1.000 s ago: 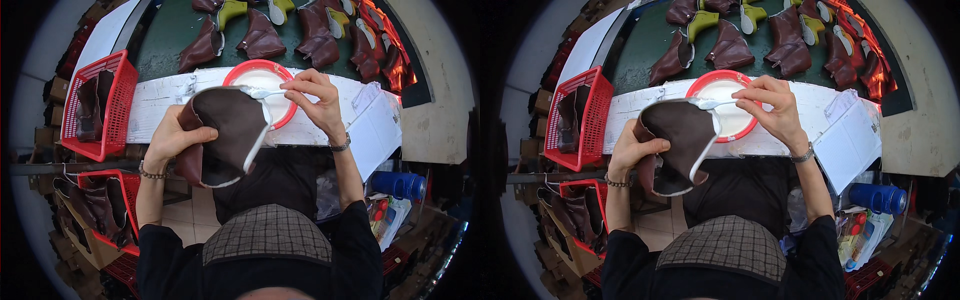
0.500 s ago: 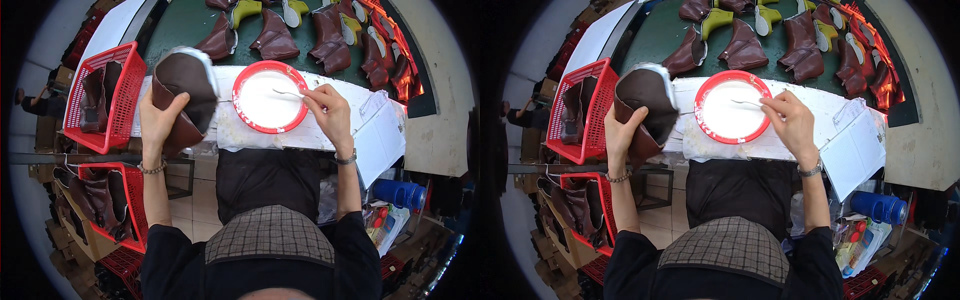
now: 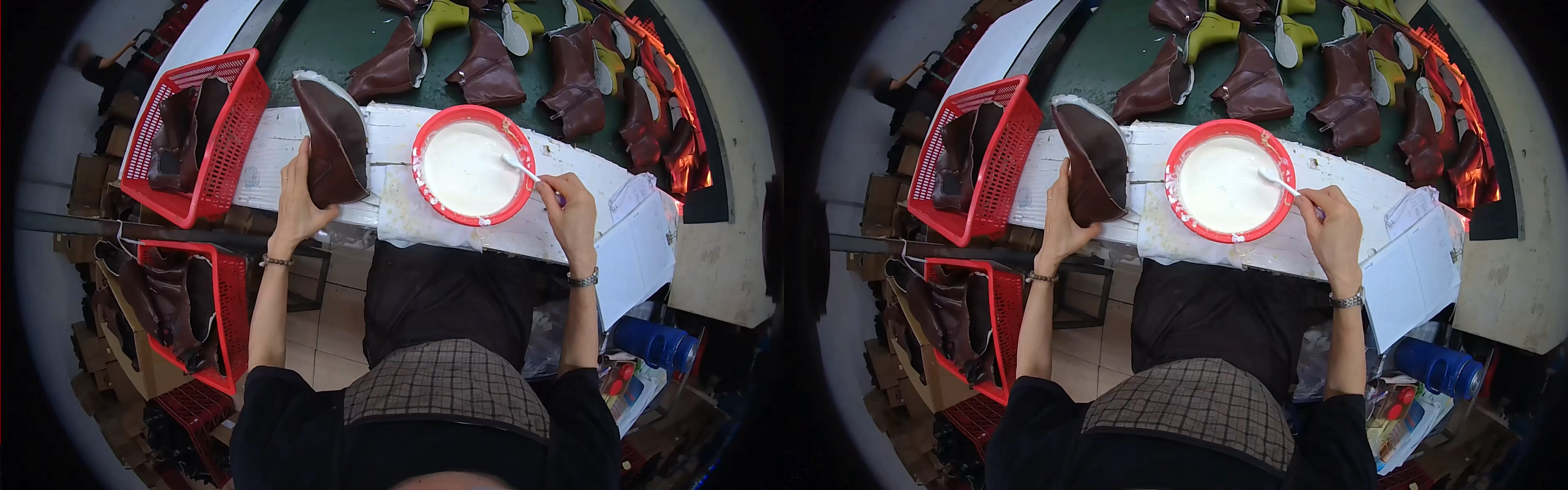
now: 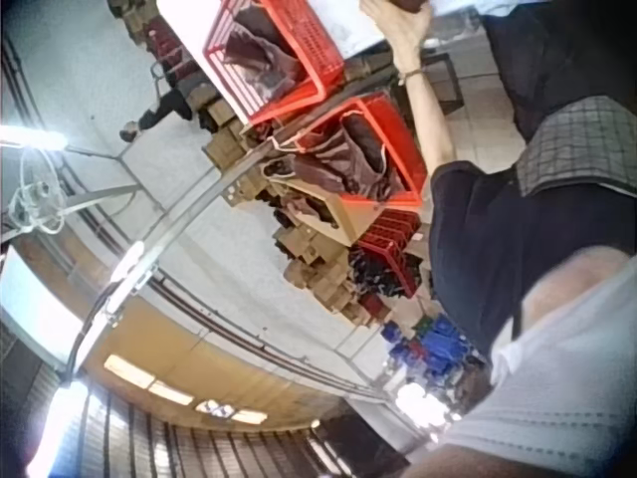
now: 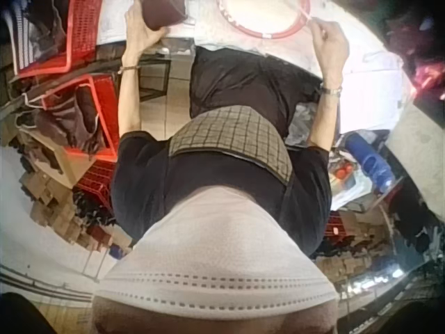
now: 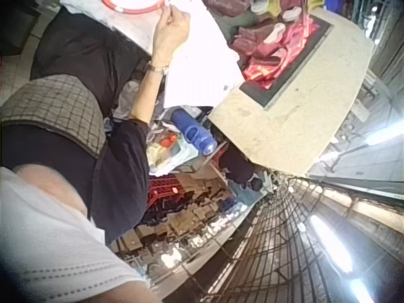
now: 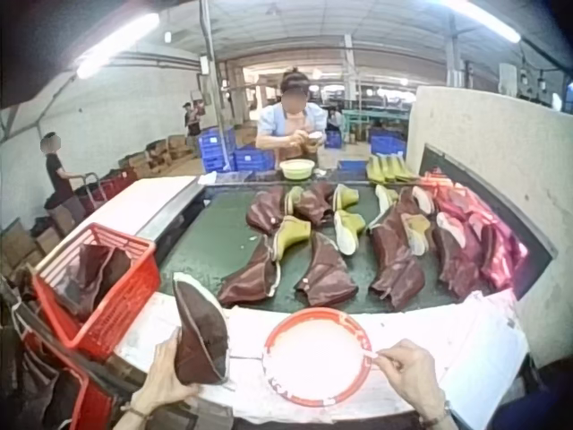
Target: Applying glue to the interior edges of leather shoe components using a small brush.
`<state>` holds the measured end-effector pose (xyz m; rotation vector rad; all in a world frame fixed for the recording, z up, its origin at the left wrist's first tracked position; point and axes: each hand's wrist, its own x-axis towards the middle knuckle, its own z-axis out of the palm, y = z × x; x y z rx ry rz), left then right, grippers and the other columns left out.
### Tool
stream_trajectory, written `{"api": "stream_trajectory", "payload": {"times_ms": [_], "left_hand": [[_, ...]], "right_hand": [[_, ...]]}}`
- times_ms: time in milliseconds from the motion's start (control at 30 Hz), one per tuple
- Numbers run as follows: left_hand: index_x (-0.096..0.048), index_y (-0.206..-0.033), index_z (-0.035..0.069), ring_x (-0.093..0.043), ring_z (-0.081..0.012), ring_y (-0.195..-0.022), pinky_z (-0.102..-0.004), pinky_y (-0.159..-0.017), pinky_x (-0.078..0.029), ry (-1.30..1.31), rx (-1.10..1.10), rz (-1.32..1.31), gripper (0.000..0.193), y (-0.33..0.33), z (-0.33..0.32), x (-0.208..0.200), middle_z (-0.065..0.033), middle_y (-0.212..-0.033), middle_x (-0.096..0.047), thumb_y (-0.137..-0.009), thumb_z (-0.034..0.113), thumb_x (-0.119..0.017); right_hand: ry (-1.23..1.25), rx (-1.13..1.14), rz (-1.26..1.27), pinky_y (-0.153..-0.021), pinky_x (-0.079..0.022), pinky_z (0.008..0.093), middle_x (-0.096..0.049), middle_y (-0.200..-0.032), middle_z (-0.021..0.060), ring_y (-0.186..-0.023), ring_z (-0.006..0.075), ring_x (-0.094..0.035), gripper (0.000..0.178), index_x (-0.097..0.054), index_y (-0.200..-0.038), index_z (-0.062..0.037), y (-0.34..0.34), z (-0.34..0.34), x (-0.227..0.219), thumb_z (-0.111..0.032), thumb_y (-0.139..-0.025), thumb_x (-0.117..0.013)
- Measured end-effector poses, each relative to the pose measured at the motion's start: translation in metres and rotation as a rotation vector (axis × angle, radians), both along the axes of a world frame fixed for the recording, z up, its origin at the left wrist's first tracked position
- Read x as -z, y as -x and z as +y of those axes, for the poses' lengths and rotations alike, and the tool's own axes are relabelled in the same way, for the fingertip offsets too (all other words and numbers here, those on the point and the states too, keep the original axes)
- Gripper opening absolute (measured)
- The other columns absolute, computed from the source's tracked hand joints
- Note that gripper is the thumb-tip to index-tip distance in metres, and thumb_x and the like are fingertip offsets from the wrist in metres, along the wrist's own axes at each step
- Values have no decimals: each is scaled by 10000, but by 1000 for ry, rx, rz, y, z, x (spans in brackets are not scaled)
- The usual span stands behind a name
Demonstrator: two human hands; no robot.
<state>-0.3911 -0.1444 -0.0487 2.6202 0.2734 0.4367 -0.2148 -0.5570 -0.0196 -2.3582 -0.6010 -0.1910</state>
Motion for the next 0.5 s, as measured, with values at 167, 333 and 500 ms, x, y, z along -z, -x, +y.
{"api": "stream_trajectory", "payload": {"times_ms": [167,333,500], "left_hand": [[-262,-1591,30,-489,-406,-1279,-444,-1106,-412,95,80,-137,1127,3,-18,-13,-220,-1400,-482,-595,-5,-789],[-222,-1600,17,-465,-366,-1351,-418,-1124,-396,275,299,-131,1170,10,-52,-38,-205,-1451,-439,-634,79,-879],[-254,-1557,-40,-521,-279,-1240,-378,-1053,-431,343,413,-76,1175,10,-72,-55,-159,-1383,-479,-639,190,-950]], "right_hand": [[-249,-34,-1,-626,-474,269,-659,-884,75,-725,147,-625,164,-768,-1056,-22,3,10,-4,-89,-907,-752],[-412,-210,-31,-638,-469,229,-663,-915,54,-772,102,-628,208,-777,-1075,-36,-7,46,-33,-35,-868,-782],[-525,-311,-167,-642,-479,242,-663,-911,48,-751,112,-611,219,-789,-1063,-45,-20,56,-46,-29,-844,-802]]}}
